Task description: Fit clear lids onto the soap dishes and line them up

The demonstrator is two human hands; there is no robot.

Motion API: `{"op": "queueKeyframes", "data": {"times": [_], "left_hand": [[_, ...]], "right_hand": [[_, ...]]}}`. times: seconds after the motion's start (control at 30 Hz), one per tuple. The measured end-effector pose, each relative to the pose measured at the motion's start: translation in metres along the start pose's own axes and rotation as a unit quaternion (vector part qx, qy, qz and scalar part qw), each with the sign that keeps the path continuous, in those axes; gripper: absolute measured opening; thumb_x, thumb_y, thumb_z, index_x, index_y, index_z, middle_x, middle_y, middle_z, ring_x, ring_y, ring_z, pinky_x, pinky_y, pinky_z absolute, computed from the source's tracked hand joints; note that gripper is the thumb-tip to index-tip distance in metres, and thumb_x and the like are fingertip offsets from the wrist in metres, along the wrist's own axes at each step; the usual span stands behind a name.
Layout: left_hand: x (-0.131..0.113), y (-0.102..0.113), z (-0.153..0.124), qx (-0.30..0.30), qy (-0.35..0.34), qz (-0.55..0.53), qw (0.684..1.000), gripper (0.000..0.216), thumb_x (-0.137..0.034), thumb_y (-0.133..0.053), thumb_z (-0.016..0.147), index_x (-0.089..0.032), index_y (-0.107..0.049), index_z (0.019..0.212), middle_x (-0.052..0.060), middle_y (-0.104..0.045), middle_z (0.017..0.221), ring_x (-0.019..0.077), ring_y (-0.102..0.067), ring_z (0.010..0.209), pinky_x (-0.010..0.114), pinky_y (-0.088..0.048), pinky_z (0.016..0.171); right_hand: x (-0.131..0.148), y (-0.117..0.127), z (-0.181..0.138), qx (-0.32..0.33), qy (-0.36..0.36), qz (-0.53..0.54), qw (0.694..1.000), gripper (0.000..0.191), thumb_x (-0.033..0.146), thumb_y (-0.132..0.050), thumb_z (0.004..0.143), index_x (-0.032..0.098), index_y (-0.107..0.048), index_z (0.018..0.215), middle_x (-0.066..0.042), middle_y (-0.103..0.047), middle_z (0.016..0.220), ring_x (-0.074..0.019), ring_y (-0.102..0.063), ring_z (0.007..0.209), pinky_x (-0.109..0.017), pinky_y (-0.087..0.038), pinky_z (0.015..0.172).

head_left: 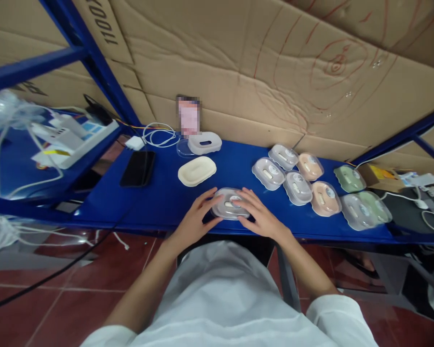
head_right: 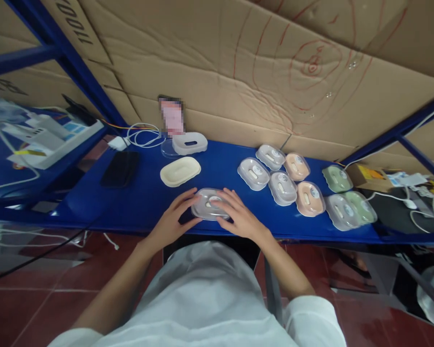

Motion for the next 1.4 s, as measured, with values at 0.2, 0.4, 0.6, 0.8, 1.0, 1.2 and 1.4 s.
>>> {"op": "queueKeyframes", "data": {"times": [0.2,0.4,0.6,0.8,1.0,1.2,1.4], "left_hand": [[0.002,0.001,0.0,-0.015,0.001,-0.005,1.0,0.054,-0.031,-0.077,0.098,-0.033,-0.058,0.149,0.012,-0.057,0.151,0.0298,-0.06,0.143,0.054,-0.053,0.121],[0.005,0.001,0.0,-0.004,0.019,-0.003,1.0,0.058,-0.034,-0.079,0.097,-0.032,-0.057,0.151,0.012,-0.056,0.155,0.0306,-0.059,0.145,0.054,-0.052,0.122],[0.011,0.002,-0.001,-0.014,0.036,-0.002,0.999,0.051,-0.04,-0.079,0.097,-0.031,-0.062,0.144,0.011,-0.061,0.148,0.0293,-0.064,0.139,0.052,-0.054,0.119],[0.007,-0.001,-0.003,-0.001,0.036,-0.005,0.999,0.051,-0.04,-0.076,0.099,-0.031,-0.059,0.146,0.011,-0.059,0.15,0.029,-0.062,0.141,0.051,-0.054,0.119],[-0.006,0.023,0.007,-0.031,0.011,0.089,0.995,0.055,-0.044,-0.065,0.106,-0.029,-0.049,0.156,0.015,-0.047,0.166,0.0321,-0.047,0.155,0.054,-0.045,0.126],[0.028,0.045,0.03,-0.046,0.055,0.264,0.962,0.055,-0.047,-0.058,0.106,-0.02,-0.055,0.154,0.023,-0.055,0.161,0.0463,-0.047,0.153,0.07,-0.039,0.122],[0.028,0.039,0.044,0.023,0.022,0.225,0.974,0.037,-0.031,-0.043,0.11,-0.023,-0.07,0.135,0.012,-0.074,0.135,0.0306,-0.07,0.125,0.048,-0.056,0.104]], "right_hand": [[0.0,-0.008,0.003,0.009,0.043,-0.087,0.995,0.052,0.033,-0.062,0.107,0.029,-0.055,0.158,-0.011,-0.052,0.166,-0.0315,-0.035,0.164,-0.068,-0.027,0.134],[0.0,-0.01,0.002,0.034,0.059,-0.137,0.988,0.051,0.033,-0.058,0.11,0.025,-0.052,0.16,-0.012,-0.05,0.168,-0.031,-0.033,0.165,-0.064,-0.032,0.134],[0.001,-0.013,0.005,0.062,0.075,-0.19,0.977,0.055,0.034,-0.059,0.109,0.028,-0.049,0.163,-0.011,-0.05,0.168,-0.0327,-0.032,0.165,-0.065,-0.029,0.135],[0.002,-0.015,0.001,0.046,0.064,-0.177,0.981,0.052,0.037,-0.058,0.11,0.027,-0.052,0.16,-0.011,-0.05,0.167,-0.0337,-0.03,0.165,-0.066,-0.029,0.134],[-0.001,-0.014,-0.003,0.008,0.02,-0.19,0.982,0.044,0.033,-0.058,0.109,0.03,-0.059,0.153,-0.012,-0.059,0.16,-0.0305,-0.048,0.154,-0.061,-0.031,0.133],[-0.041,0.004,0.05,-0.051,-0.1,-0.215,0.97,0.06,0.021,-0.052,0.108,0.026,-0.043,0.167,-0.018,-0.042,0.172,-0.0395,-0.036,0.161,-0.071,-0.028,0.129],[-0.015,-0.025,0.077,0.045,0.009,-0.167,0.985,0.064,0.033,-0.054,0.111,0.027,-0.034,0.171,-0.013,-0.045,0.172,-0.0324,-0.037,0.162,-0.062,-0.026,0.133]]}}
Point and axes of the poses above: each hand's wrist, its own z-axis towards the middle knuckle, its own y-axis out of the back of the hand, x = y × z, the point moved 6 cm from there along z, towards the middle knuckle
